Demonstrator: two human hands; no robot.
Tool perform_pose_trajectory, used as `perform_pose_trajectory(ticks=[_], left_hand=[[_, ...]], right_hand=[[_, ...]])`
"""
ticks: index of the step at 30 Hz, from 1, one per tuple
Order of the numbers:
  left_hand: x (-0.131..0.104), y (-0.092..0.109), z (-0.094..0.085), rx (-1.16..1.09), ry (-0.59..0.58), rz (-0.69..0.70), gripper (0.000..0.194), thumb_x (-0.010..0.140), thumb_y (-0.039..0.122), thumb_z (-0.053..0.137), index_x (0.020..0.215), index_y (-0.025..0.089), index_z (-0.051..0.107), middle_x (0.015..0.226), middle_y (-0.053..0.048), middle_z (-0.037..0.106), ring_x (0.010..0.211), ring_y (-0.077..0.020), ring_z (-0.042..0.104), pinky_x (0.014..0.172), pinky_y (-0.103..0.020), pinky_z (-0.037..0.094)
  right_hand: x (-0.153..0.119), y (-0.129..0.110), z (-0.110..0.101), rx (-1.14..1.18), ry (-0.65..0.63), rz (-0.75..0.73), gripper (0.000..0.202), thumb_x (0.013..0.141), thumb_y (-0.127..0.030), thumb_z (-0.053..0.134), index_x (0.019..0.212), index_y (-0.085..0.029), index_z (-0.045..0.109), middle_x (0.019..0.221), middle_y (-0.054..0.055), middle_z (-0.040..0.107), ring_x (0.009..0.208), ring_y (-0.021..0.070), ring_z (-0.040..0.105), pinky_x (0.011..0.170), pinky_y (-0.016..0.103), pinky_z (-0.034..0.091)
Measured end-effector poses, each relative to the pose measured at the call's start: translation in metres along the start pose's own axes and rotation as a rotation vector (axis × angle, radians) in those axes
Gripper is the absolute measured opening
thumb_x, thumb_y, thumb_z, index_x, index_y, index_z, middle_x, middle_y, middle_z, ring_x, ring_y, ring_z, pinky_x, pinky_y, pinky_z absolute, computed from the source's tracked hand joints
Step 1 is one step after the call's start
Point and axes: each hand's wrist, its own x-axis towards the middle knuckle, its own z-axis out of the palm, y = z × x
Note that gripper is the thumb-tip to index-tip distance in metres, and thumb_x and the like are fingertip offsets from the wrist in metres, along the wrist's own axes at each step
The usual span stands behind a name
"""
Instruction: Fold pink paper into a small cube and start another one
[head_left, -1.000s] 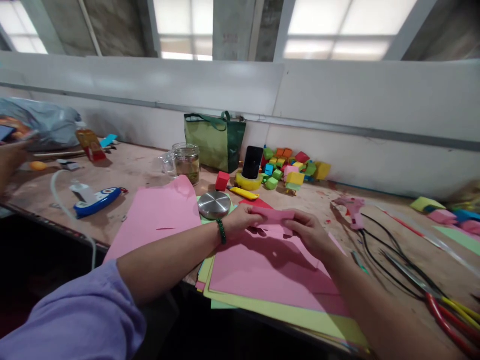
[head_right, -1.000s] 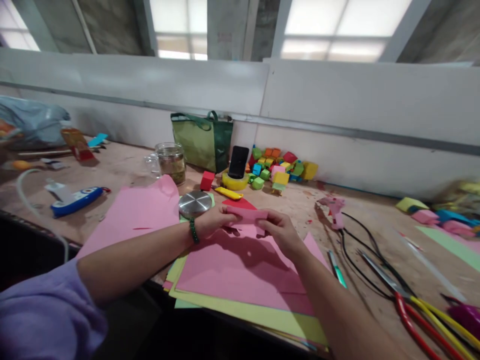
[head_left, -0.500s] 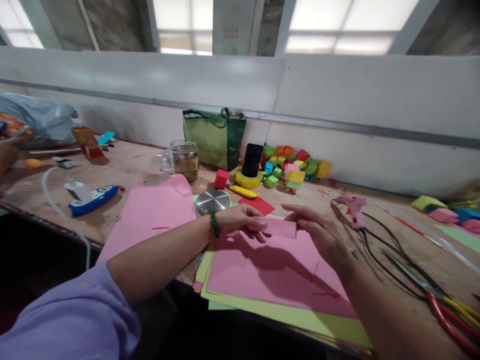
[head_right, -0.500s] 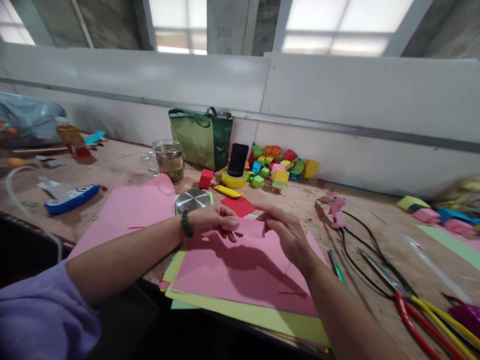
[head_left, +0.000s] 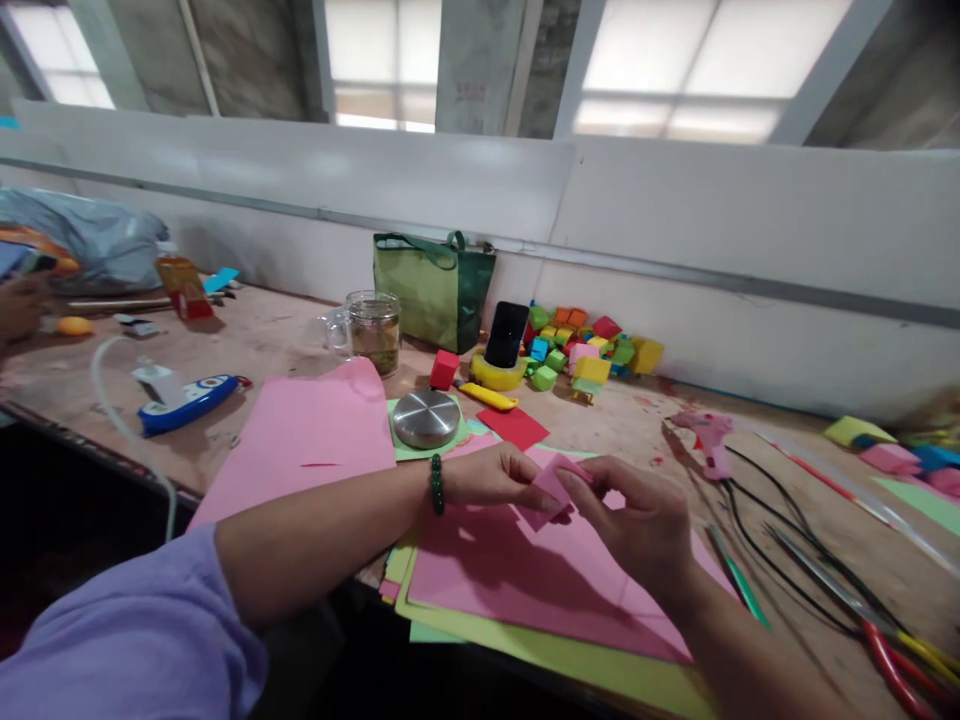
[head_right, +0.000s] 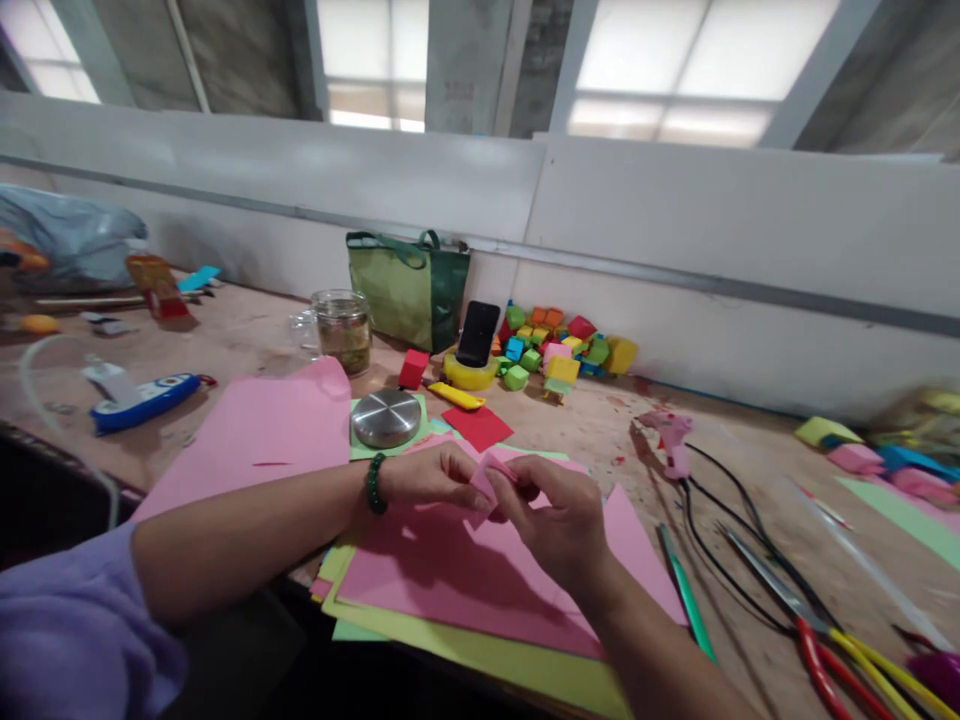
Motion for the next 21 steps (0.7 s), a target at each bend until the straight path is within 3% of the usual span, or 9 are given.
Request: perform_pose_trajectory(ticks=[7, 21], left_hand=[[-0.0022, -0.0003, 0.0066, 0.080, 0.007, 0.106, 0.041, 0.080, 0.050, 0.064, 0.092, 0.013, 0.073, 0.090, -0.006, 0.071, 0.091, -0.0152, 0.064, 0.085, -0.024, 0.048], [-0.0033, 0.0048, 0.0097, 0.220, 0.100, 0.108, 0.046, 0.079, 0.056, 0.062, 0.084, 0.011, 0.072, 0.077, -0.005, 0.069, 0.073, -0.0128, 0.061, 0.070, -0.021, 0.048]], right_hand=[[0.0013, -0.0040, 0.0007, 0.059, -0.034, -0.018, 0.015, 0.081, -0.018, 0.067, 0.067, -0.018, 0.062, 0.049, -0.005, 0.062, 0.040, 0.0062, 0.055, 0.042, 0.016, 0.041], [0.0003, -0.0004, -0.0048, 0.001, -0.049, -0.129, 0.010, 0.079, -0.016, 0.070, 0.071, -0.019, 0.065, 0.057, -0.002, 0.068, 0.046, 0.0075, 0.057, 0.044, 0.019, 0.042]])
